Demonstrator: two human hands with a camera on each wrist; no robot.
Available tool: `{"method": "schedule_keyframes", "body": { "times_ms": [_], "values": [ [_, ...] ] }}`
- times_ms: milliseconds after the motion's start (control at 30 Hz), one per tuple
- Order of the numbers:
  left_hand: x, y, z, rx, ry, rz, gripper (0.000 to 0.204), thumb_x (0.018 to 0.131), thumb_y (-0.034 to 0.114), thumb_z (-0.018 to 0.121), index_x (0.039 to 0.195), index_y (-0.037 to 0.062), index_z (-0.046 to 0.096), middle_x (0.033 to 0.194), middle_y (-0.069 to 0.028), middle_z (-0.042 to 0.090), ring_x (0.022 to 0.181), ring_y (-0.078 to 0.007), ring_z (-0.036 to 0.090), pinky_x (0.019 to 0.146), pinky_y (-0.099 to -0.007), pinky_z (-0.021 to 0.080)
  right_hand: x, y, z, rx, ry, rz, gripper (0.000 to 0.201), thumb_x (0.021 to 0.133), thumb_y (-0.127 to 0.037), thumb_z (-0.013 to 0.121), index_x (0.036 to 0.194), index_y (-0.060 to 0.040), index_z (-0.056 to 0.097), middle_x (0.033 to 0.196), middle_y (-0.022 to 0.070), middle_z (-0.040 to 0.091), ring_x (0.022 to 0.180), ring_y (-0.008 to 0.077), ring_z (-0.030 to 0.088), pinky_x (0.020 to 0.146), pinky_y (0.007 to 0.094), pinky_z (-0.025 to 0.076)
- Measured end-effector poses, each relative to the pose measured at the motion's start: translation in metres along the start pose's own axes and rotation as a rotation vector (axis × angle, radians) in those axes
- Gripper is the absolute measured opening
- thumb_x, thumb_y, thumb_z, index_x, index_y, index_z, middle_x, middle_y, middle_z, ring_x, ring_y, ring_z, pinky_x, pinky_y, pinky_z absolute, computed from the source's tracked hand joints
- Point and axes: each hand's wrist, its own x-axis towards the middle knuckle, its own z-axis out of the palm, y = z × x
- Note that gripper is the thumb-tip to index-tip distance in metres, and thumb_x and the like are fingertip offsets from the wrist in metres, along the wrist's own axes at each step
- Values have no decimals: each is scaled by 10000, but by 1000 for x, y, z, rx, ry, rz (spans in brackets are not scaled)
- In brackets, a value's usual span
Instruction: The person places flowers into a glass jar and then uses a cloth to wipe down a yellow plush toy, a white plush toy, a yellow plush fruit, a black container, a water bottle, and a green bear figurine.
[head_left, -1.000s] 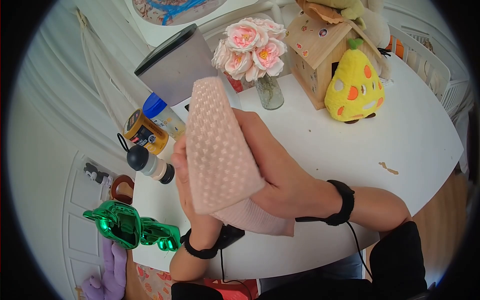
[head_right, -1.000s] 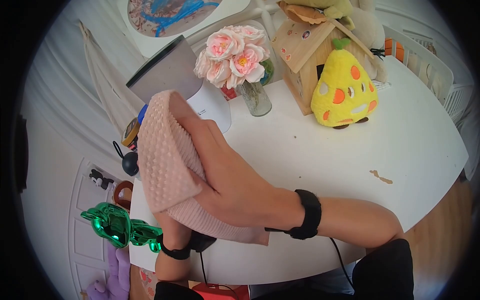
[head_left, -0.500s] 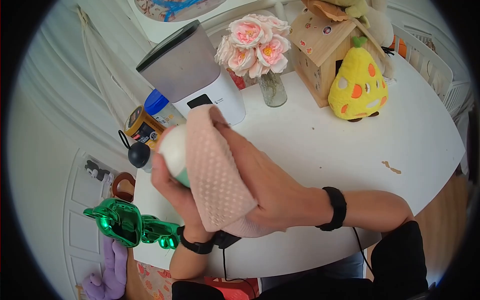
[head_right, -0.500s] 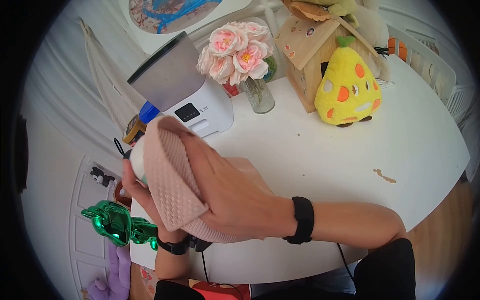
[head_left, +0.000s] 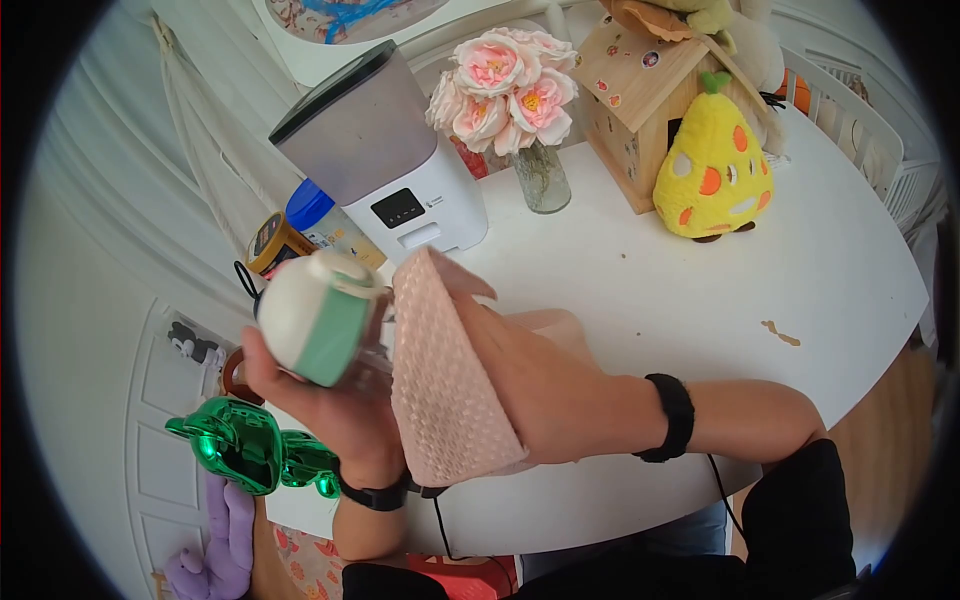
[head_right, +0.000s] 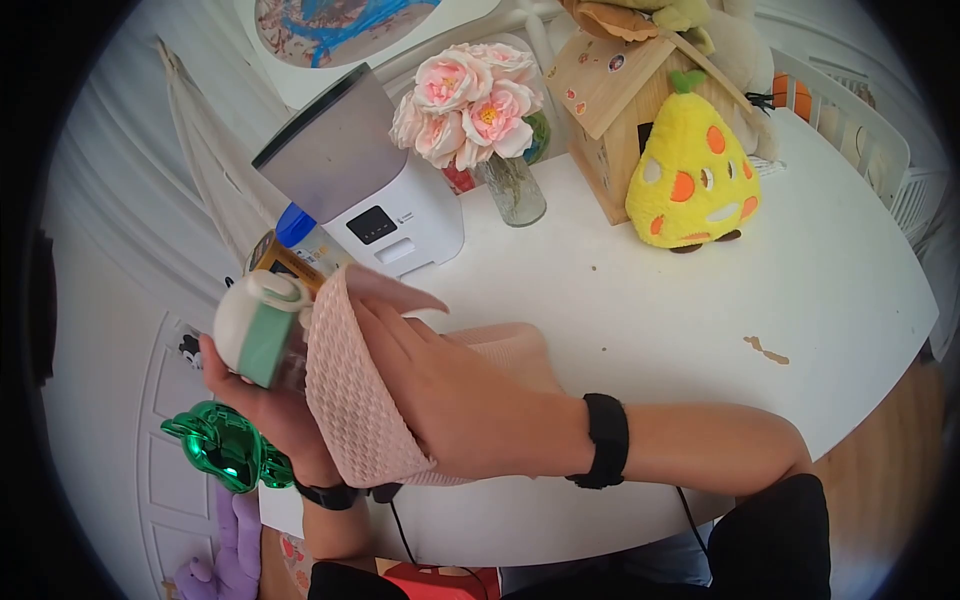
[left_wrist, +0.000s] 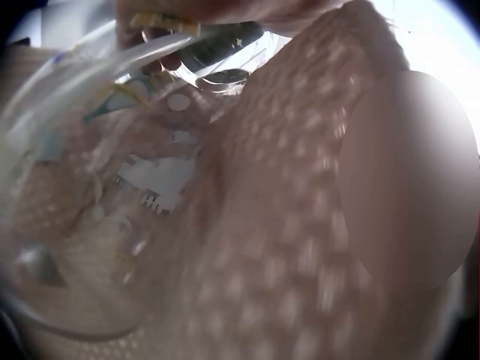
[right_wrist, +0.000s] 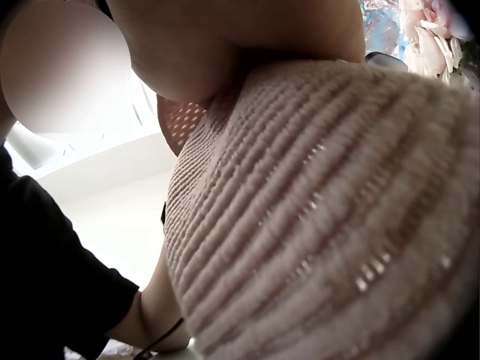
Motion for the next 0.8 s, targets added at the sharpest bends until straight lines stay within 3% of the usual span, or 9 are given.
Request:
{"method": "schedule_keyframes", "body": {
  "times_ms": [133, 333, 400, 433, 500, 600, 733, 767, 800],
  "values": [
    [0, 8, 7, 20, 99, -2, 634, 992, 572, 374, 1285, 39, 555, 1196, -127, 628, 1082, -270, 610, 925, -430, 510, -6, 8, 4, -212, 0, -44, 1010, 783, -331, 782, 1465, 128, 197, 1353, 366, 394, 1270, 503, 438, 1062, 504, 407],
    [-20, -6, 11, 26, -24, -118, 628, 955, 540, 374, 1318, 49, 522, 1198, -127, 618, 1100, -254, 609, 951, -400, 495, -7, -3, -3, 180, 89, 207, 928, 791, -327, 771, 1449, 96, 272, 1344, 321, 443, 1246, 484, 481, 1060, 476, 424],
    [-28, -14, 12, 68, -52, -101, 648, 935, 557, 393, 1325, 54, 513, 1194, -135, 617, 1098, -259, 612, 954, -399, 496, -9, -2, -10, 31, -30, 226, 972, 747, -314, 845, 1484, 8, 301, 1365, 195, 511, 1254, 296, 538, 1049, 387, 436],
    [-30, -16, 11, 110, -81, -83, 669, 914, 574, 413, 1332, 60, 505, 1190, -142, 615, 1095, -265, 615, 958, -398, 496, -8, -3, -14, 33, -31, 227, 972, 747, -314, 845, 1484, 8, 301, 1365, 195, 511, 1254, 296, 538, 1049, 387, 436],
    [-30, -18, 13, 87, -57, -99, 717, 877, 611, 438, 1336, 64, 493, 1172, -161, 622, 1092, -283, 619, 962, -403, 496, -5, -7, -22, -32, -209, 332, 956, 728, -370, 822, 1438, 21, 315, 1336, 262, 494, 1213, 440, 535, 1018, 444, 459],
    [-22, -10, 7, -158, -144, -187, 695, 908, 604, 405, 1326, 59, 512, 1155, -175, 637, 1088, -292, 618, 958, -412, 497, -9, 3, 2, 254, 104, 258, 959, 728, -342, 823, 1436, 47, 306, 1378, 295, 459, 1254, 446, 507, 1041, 444, 447],
    [8, 20, -7, -70, -65, 35, 664, 968, 583, 365, 1298, 43, 565, 1132, -197, 663, 1053, -299, 633, 951, -399, 505, -17, 10, 8, 161, 99, 207, 927, 750, -306, 835, 1456, 28, 336, 1331, 219, 516, 1217, 346, 550, 1044, 402, 433],
    [13, 28, -10, -119, -107, 18, 668, 967, 587, 367, 1295, 41, 569, 1136, -196, 666, 1051, -294, 635, 948, -389, 506, -16, 12, 7, 114, 29, 215, 965, 738, -325, 829, 1441, 75, 304, 1381, 285, 449, 1267, 404, 498, 1073, 432, 417],
    [16, 30, -3, -18, 64, 83, 677, 968, 597, 362, 1295, 42, 572, 1155, -197, 664, 1059, -282, 637, 948, -373, 508, -16, 13, 7, 67, -41, 222, 1006, 725, -344, 824, 1426, 123, 273, 1431, 351, 383, 1318, 462, 447, 1103, 463, 401]
  ]
}}
